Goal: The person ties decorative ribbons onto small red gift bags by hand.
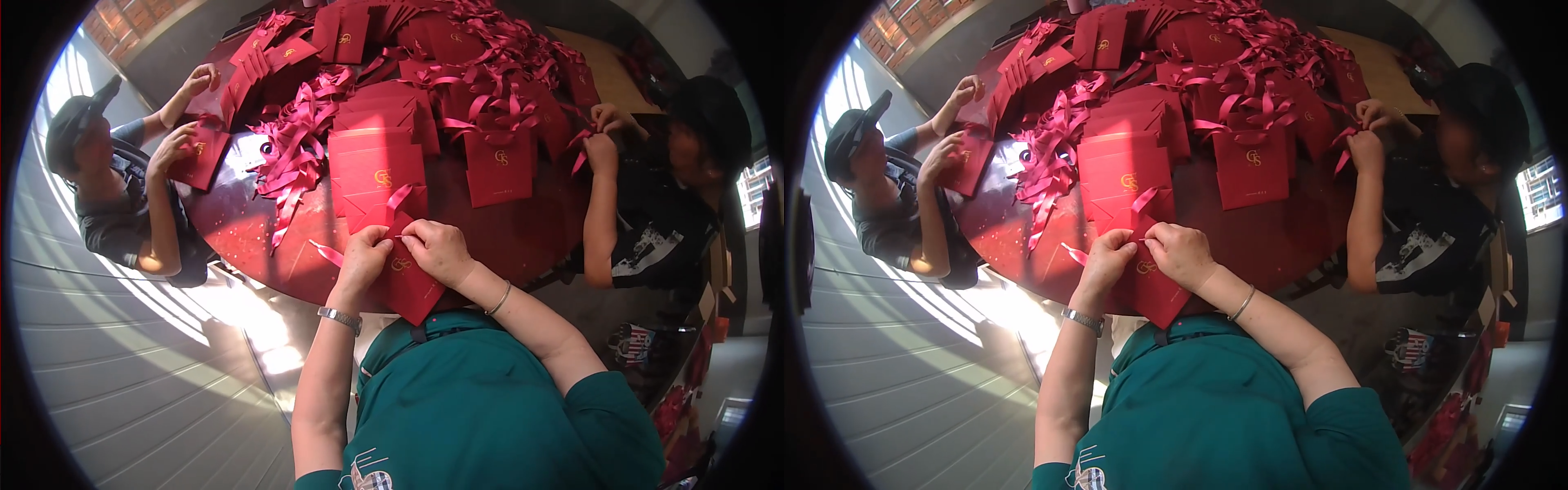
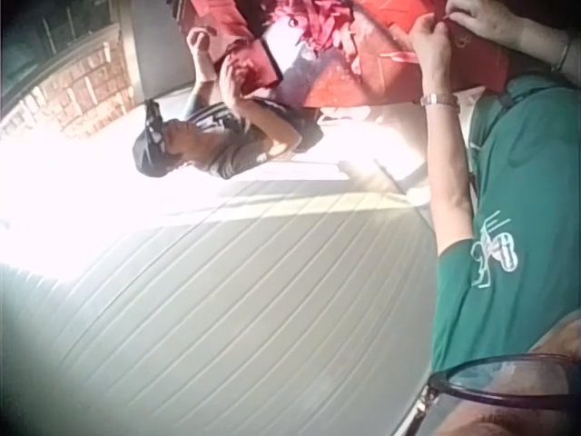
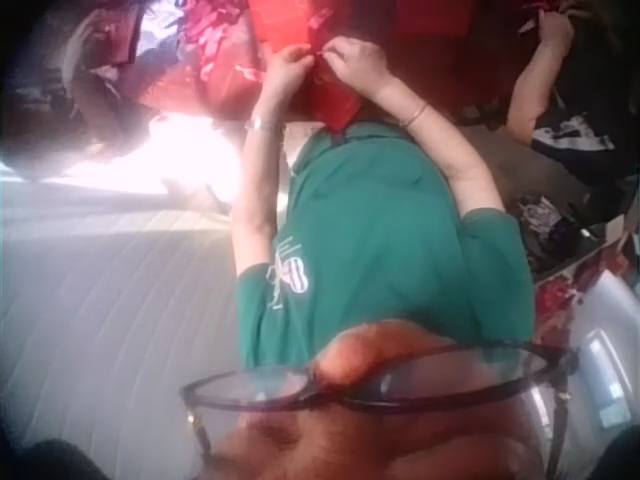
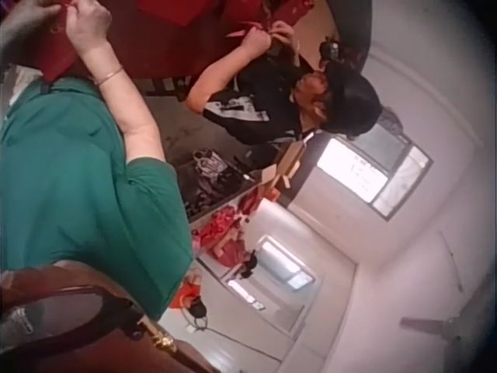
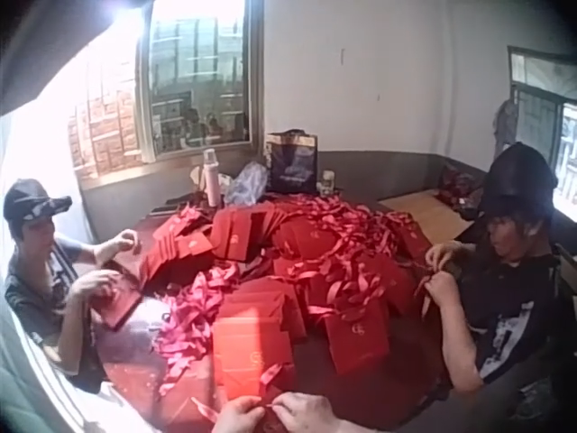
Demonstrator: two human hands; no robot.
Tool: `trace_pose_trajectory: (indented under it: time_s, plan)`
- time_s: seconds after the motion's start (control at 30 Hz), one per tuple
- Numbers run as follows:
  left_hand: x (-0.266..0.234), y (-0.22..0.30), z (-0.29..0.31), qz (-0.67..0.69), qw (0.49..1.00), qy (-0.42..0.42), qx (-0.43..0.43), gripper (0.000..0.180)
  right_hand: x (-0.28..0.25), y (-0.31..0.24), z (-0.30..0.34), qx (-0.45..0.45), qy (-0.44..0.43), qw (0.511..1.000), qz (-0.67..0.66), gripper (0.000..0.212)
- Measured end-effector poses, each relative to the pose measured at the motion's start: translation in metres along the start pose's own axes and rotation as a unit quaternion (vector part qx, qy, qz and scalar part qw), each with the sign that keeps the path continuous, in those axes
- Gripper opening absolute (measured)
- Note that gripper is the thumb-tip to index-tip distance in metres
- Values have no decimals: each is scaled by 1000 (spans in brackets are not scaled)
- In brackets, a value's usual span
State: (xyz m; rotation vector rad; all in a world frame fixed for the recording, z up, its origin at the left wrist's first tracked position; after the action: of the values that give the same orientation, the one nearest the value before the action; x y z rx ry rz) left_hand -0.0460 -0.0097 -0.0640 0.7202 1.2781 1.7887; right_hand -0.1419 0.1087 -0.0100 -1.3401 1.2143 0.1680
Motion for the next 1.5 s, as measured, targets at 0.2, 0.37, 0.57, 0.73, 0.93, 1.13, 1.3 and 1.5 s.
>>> trace_pose_trajectory:
  time_s: [0.2, 0.37, 0.57, 0.73, 0.93, 1.13, 1.3, 1.5]
  plan:
    - [-6, 2, -3, -52, 999, -6, 4, 21, 14, 2, -5, 24, 20, 999, 5, 11]
    - [-17, 9, -6, -120, 991, 27, 51, 23, 27, -3, -17, 31, 24, 998, 58, 13]
    - [-10, 49, 13, -270, 937, 90, 201, 11, 24, -42, -30, -109, -11, 969, 223, 6]
    - [-11, 40, 19, -258, 922, 115, 266, 11, 22, -35, -39, -57, -87, 984, 146, 10]
    - [-11, 40, 32, -255, 927, 139, 235, 14, -11, -60, -38, -81, -142, 982, 98, 15]
    - [10, 66, 45, -338, 872, 154, 318, 8, -16, -45, -77, -130, -175, 968, 125, 12]
    - [26, 73, 52, -396, 821, 161, 378, 21, -28, -34, -95, -181, -360, 914, 52, 11]
    - [36, 77, 60, -353, 802, 174, 450, 18, -38, -49, -93, -220, -470, 855, 18, 13]
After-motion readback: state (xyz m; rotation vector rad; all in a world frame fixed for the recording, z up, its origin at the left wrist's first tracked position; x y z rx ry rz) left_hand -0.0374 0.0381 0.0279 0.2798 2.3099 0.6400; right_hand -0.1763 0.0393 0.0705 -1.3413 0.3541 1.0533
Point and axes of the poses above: each hand's wrist, its own z-axis away from the middle knuckle, its own x-axis out of the palm, y = z × x, the point moved 5 cm from there along -z, towards the middle knuckle, and after that the axes turned 4 degrees about z, right-handed, at the moved point
